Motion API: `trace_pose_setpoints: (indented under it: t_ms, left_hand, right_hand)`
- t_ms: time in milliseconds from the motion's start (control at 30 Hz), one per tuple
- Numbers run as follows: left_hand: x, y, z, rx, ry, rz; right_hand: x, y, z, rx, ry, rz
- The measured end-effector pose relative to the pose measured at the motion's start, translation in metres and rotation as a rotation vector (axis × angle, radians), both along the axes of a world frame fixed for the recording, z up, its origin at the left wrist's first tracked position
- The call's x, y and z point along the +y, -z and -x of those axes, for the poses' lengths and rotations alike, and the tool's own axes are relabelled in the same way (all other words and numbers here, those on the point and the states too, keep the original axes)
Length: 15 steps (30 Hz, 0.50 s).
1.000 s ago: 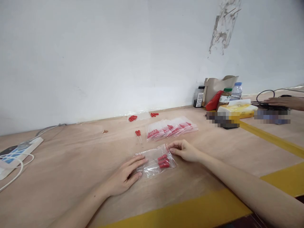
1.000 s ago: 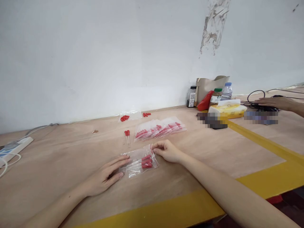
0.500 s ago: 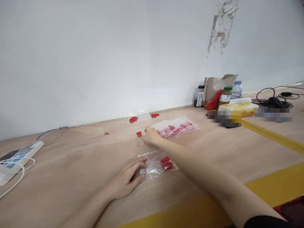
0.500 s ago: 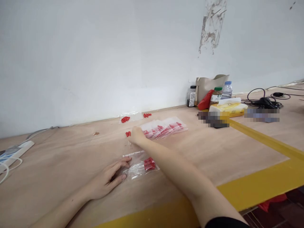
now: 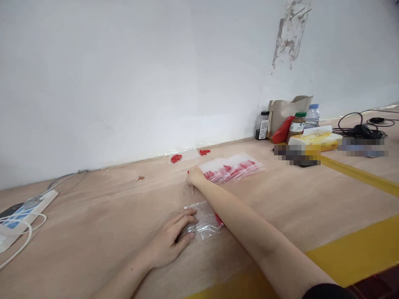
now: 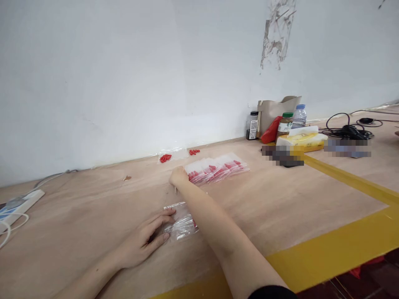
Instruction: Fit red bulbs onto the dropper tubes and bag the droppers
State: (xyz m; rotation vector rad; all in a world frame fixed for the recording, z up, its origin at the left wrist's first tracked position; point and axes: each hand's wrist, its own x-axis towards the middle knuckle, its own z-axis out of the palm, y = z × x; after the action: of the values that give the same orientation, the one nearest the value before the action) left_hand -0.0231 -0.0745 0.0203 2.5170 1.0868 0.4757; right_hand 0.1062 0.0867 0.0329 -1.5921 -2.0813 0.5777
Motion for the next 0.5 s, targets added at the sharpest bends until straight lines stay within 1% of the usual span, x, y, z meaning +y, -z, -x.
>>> trace_pose_setpoints:
  t_ms: [100, 167, 233, 300, 367, 433, 500]
  left_hand:
    - [0.000, 0.000, 0.000, 0.006, 0.004, 0.000]
    - [0.000, 0.000, 0.000, 0.003, 0.003, 0.000]
    - [0.000, 0.000, 0.000, -0.002, 0.002, -0.002]
    - [0.000, 0.000, 0.001, -0.003, 0.003, -0.006]
    - [0.000, 0.000, 0.001, 0.009, 0.003, -0.010]
    - [0.000, 0.000, 0.002, 0.030, 0.003, -0.012]
    - [0.000, 0.000, 0.003, 0.041, 0.006, -0.011]
  right_hand:
    - [-0.002, 0.000, 0.000, 0.002, 0.073, 0.023]
    - [-0.003, -0.002, 0.001, 0.019, 0.096, 0.026]
    - [-0.005, -0.006, -0.001, 0.048, 0.112, 0.013]
    - [-0.009, -0.012, -0.009, 0.088, 0.119, -0.019]
    - [-0.017, -0.016, -0.028, 0.134, 0.107, -0.074]
    - [-0.027, -0.015, -0.059, 0.203, 0.085, -0.150]
    - [-0.039, -0.008, -0.096, 0.419, 0.099, -0.255]
